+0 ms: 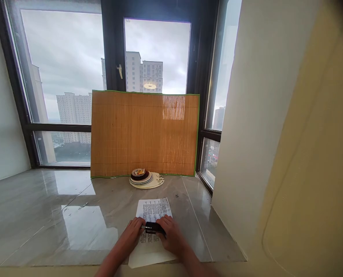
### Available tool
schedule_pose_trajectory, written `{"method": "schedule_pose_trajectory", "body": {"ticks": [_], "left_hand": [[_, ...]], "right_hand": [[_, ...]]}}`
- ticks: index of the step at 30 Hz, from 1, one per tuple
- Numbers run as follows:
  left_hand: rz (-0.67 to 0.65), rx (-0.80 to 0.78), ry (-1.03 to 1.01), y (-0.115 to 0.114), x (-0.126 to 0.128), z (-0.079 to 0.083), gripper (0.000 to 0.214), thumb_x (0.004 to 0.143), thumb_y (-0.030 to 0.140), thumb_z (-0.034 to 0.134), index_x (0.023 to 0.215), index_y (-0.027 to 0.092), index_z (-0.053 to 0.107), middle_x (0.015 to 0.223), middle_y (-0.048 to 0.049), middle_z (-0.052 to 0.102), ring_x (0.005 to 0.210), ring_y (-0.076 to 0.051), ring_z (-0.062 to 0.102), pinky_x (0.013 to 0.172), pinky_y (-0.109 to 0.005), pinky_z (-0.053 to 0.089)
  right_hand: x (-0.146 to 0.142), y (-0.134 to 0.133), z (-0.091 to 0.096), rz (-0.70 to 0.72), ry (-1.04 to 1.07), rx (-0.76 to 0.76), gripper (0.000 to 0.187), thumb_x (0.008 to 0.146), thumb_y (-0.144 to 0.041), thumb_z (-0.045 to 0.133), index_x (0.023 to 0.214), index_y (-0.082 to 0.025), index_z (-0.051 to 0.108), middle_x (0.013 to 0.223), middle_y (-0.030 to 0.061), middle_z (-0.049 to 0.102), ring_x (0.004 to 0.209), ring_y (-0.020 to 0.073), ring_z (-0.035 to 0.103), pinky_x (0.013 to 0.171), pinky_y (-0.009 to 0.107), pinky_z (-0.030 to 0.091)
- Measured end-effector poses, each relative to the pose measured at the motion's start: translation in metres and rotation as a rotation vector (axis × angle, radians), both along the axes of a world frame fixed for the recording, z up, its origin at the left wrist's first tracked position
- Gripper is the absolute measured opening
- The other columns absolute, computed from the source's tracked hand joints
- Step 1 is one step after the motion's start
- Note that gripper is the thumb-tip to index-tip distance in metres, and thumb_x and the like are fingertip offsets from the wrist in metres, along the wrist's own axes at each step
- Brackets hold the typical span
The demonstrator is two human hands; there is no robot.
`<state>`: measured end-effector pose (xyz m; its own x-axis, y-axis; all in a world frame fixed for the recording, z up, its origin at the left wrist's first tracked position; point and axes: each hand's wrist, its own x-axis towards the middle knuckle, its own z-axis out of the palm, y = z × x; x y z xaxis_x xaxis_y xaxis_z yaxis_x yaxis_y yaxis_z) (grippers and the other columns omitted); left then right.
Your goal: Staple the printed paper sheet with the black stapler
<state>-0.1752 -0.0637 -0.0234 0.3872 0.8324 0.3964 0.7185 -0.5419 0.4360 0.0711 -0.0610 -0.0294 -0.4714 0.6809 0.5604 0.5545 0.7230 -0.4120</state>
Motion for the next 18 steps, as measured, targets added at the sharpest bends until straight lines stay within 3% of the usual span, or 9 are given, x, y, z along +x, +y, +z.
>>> {"method": "schedule_pose_trajectory", "body": {"ticks": [11, 15, 18], "left_hand": [[0.015, 0.087, -0.022, -0.002, 0.0, -0.002, 0.02, 0.093, 0.018, 0.052, 0.103, 0.022, 0.07, 0.106, -0.009, 0.074, 0.101, -0.026, 0.068, 0.093, -0.041, 0.056], [-0.039, 0.214, -0.063, 0.0, -0.006, -0.009, 0.026, 0.099, 0.026, 0.05, 0.101, 0.027, 0.076, 0.107, -0.0065, 0.078, 0.1, -0.023, 0.073, 0.091, -0.037, 0.06], [-0.006, 0.245, -0.086, 0.001, -0.01, -0.011, 0.027, 0.099, 0.027, 0.051, 0.099, 0.029, 0.077, 0.112, -0.0042, 0.078, 0.104, -0.022, 0.074, 0.093, -0.035, 0.061]], "right_hand": [[0.002, 0.001, -0.001, 0.042, 0.063, 0.011, 0.034, 0.081, -0.018, 0.066, 0.114, -0.022, 0.063, 0.109, 0.0081, 0.069, 0.106, 0.0275, 0.06, 0.101, 0.045, 0.045], [0.008, 0.009, -0.013, 0.033, 0.201, -0.025, 0.042, 0.077, -0.019, 0.07, 0.119, -0.023, 0.065, 0.113, 0.0096, 0.071, 0.112, 0.0302, 0.063, 0.105, 0.05, 0.046], [0.014, 0.018, -0.026, -0.008, 0.366, -0.005, 0.048, 0.073, -0.021, 0.073, 0.12, -0.024, 0.067, 0.117, 0.011, 0.071, 0.115, 0.0329, 0.064, 0.104, 0.053, 0.048]]}}
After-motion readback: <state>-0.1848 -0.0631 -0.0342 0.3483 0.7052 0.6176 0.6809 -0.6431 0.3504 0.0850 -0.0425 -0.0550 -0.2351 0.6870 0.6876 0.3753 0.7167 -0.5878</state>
